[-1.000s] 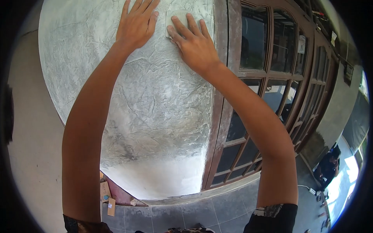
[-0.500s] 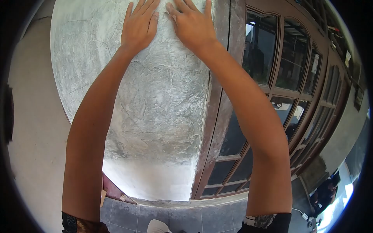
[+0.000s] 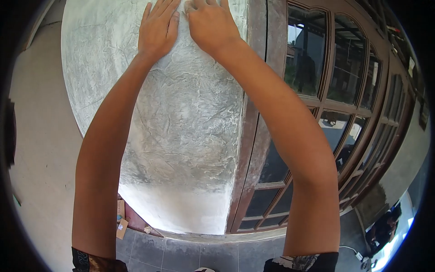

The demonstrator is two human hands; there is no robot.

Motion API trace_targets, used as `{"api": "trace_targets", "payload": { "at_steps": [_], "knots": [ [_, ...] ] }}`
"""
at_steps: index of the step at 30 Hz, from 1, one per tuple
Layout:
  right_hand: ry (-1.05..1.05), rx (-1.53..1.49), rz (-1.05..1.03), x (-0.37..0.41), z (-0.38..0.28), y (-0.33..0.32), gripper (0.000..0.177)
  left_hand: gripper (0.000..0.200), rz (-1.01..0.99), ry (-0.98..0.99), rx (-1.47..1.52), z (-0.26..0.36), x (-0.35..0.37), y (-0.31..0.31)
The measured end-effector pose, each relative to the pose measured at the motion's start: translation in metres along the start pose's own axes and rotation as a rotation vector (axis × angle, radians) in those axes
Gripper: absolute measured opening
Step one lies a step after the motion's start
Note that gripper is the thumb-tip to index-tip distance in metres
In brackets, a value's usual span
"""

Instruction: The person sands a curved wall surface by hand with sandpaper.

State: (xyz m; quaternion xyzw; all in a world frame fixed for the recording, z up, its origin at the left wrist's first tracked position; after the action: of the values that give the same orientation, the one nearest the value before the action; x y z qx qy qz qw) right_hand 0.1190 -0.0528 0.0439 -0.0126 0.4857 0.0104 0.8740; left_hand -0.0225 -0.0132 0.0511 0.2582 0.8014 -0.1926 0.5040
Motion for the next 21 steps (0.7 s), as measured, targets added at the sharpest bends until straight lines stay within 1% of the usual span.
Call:
{"api": "trace_targets", "payload": {
  "at_steps": [2, 4, 5, 6, 8, 9, 10, 12, 13, 14, 16, 18, 19, 20, 21],
  "knots": [
    [0.006, -0.004, -0.01, 0.037, -0.018, -0.002, 0.035, 0.051, 0.006, 0.002, -0.007, 0.001, -0.001, 0.0],
    [-0.081, 0.038, -0.029, 0.078, -0.041, -0.007, 0.033, 0.05, 0.013, -0.005, -0.006, 0.002, 0.001, 0.001],
    [-0.121, 0.015, 0.032, 0.073, -0.032, -0.009, 0.032, 0.05, 0.014, -0.013, -0.015, 0.001, 0.001, 0.001],
    [-0.129, 0.017, 0.035, 0.053, -0.019, -0.01, 0.032, 0.05, 0.013, -0.018, -0.025, 0.001, -0.001, 0.001],
    [-0.028, 0.046, 0.058, 0.007, 0.013, -0.01, 0.033, 0.05, 0.01, -0.018, -0.027, 0.002, -0.001, 0.0],
    [-0.018, 0.059, 0.057, -0.01, 0.02, -0.009, 0.033, 0.05, 0.007, -0.014, -0.029, 0.002, -0.001, 0.0],
    [-0.013, 0.053, 0.059, -0.009, 0.018, -0.007, 0.033, 0.05, 0.001, -0.011, -0.032, 0.002, -0.001, 0.0],
    [-0.05, 0.007, -0.003, 0.002, 0.004, -0.005, 0.032, 0.049, 0.005, -0.02, -0.034, 0.001, 0.0, 0.001],
    [-0.08, 0.061, 0.029, 0.027, -0.014, -0.004, 0.032, 0.049, 0.0, -0.02, -0.034, 0.002, 0.001, 0.001],
    [-0.12, 0.064, -0.005, 0.055, -0.033, -0.004, 0.037, 0.049, 0.006, -0.022, -0.036, 0.004, 0.0, 0.001],
    [-0.141, 0.059, 0.001, 0.071, -0.039, -0.005, 0.037, 0.049, 0.019, -0.03, -0.039, 0.003, 0.001, 0.001],
    [-0.128, 0.015, 0.088, 0.037, -0.007, -0.001, 0.038, 0.049, 0.015, -0.022, -0.025, 0.003, 0.001, 0.002],
    [-0.024, 0.116, 0.041, 0.014, 0.009, -0.006, 0.035, 0.049, 0.014, -0.021, -0.027, 0.003, 0.001, 0.003],
    [0.031, 0.051, -0.031, -0.005, 0.02, -0.011, 0.034, 0.049, -0.001, -0.031, -0.032, 0.002, 0.001, 0.003],
    [0.037, 0.03, -0.034, -0.011, 0.02, -0.008, 0.033, 0.049, -0.016, -0.042, -0.038, 0.0, 0.001, 0.002]
  ]
}}
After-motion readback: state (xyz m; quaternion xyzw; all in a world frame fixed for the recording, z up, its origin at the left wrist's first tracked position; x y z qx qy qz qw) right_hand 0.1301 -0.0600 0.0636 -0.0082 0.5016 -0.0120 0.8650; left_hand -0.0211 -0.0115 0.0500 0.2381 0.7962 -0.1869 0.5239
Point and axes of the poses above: each hand's wrist, its own x-axis away from the middle knuckle, its own y-axis out of the palm, z = x × y, the point moved 4 cm from there along -x, towards the middle knuckle, and after that the axes turned 8 degrees about -z, right-handed, at the moved point
